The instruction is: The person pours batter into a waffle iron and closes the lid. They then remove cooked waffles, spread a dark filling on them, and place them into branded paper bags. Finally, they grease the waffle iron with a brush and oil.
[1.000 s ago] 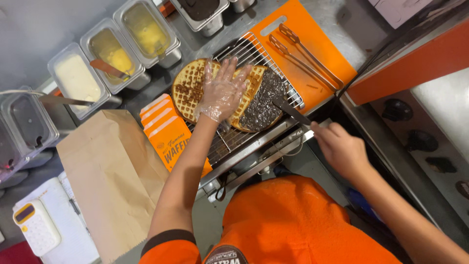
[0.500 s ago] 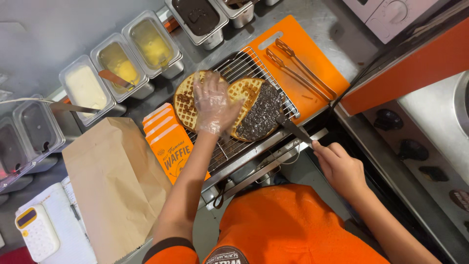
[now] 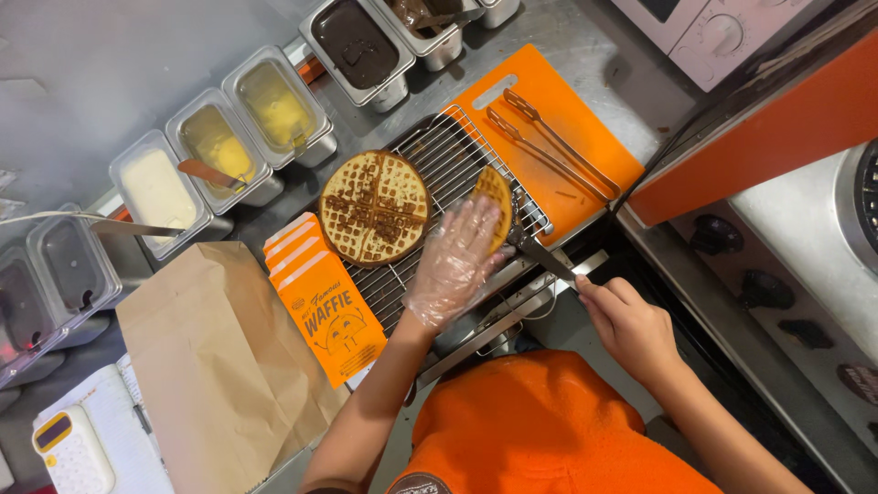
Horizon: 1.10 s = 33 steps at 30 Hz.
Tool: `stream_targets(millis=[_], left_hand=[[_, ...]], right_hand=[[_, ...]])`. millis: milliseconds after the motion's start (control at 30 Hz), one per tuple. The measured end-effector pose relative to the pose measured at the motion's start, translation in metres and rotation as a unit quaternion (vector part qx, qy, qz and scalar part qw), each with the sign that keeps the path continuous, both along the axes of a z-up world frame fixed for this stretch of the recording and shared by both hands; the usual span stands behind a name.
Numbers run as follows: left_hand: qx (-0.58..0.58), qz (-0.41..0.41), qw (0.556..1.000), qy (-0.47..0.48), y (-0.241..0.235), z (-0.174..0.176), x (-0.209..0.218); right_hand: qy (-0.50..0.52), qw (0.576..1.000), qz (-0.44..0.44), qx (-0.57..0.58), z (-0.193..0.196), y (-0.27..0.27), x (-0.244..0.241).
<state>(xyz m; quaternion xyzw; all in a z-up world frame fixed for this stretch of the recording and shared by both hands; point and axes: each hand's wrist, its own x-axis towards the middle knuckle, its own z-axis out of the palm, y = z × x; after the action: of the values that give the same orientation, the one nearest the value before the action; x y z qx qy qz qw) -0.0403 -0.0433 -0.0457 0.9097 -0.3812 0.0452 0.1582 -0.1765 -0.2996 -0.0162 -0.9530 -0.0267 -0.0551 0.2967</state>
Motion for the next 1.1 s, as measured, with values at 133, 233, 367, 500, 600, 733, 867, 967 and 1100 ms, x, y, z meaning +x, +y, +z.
stream_targets(millis=[133, 233, 367, 500, 600, 733, 867, 967, 1100], left_hand=[[0.072, -0.014, 0.995, 0.067, -0.009, -0.014, -0.011], [0.122, -0.009, 0.989, 0.086, -0.011, -0.003, -0.013], [0.089, -0.007, 0.990, 0.109, -0.011, 0.009, -0.011], [0.132, 0.008, 0.986, 0.106, -0.026, 0.001, -0.004], [0.176, 0.021, 0.979, 0.099, -0.030, -0.003, 0.007], [0.099, 0.069, 0.987, 0.110, -0.039, -0.005, 0.021], [0.136, 0.063, 0.988, 0.020, -0.033, 0.001, 0.018], [0.121, 0.093, 0.973, 0.174, -0.017, 0.017, 0.011], [-0.026, 0.175, 0.980, 0.089, 0.013, 0.034, 0.015]], right_hand=[[0.018, 1.000, -0.003, 0.001, 0.000, -0.002, 0.003], [0.004, 1.000, -0.014, 0.010, 0.000, -0.006, 0.002], [-0.036, 0.996, -0.070, 0.046, 0.011, -0.008, -0.001], [-0.104, 0.989, -0.074, 0.077, 0.033, 0.001, 0.046], [-0.178, 0.981, 0.031, 0.068, 0.054, 0.016, 0.117], [-0.192, 0.977, 0.085, -0.038, 0.066, 0.057, 0.235], [-0.166, 0.954, 0.158, -0.195, 0.054, 0.110, 0.360], [-0.100, 0.942, 0.181, -0.265, 0.035, 0.151, 0.416], [-0.057, 0.920, 0.210, -0.326, 0.017, 0.183, 0.441]])
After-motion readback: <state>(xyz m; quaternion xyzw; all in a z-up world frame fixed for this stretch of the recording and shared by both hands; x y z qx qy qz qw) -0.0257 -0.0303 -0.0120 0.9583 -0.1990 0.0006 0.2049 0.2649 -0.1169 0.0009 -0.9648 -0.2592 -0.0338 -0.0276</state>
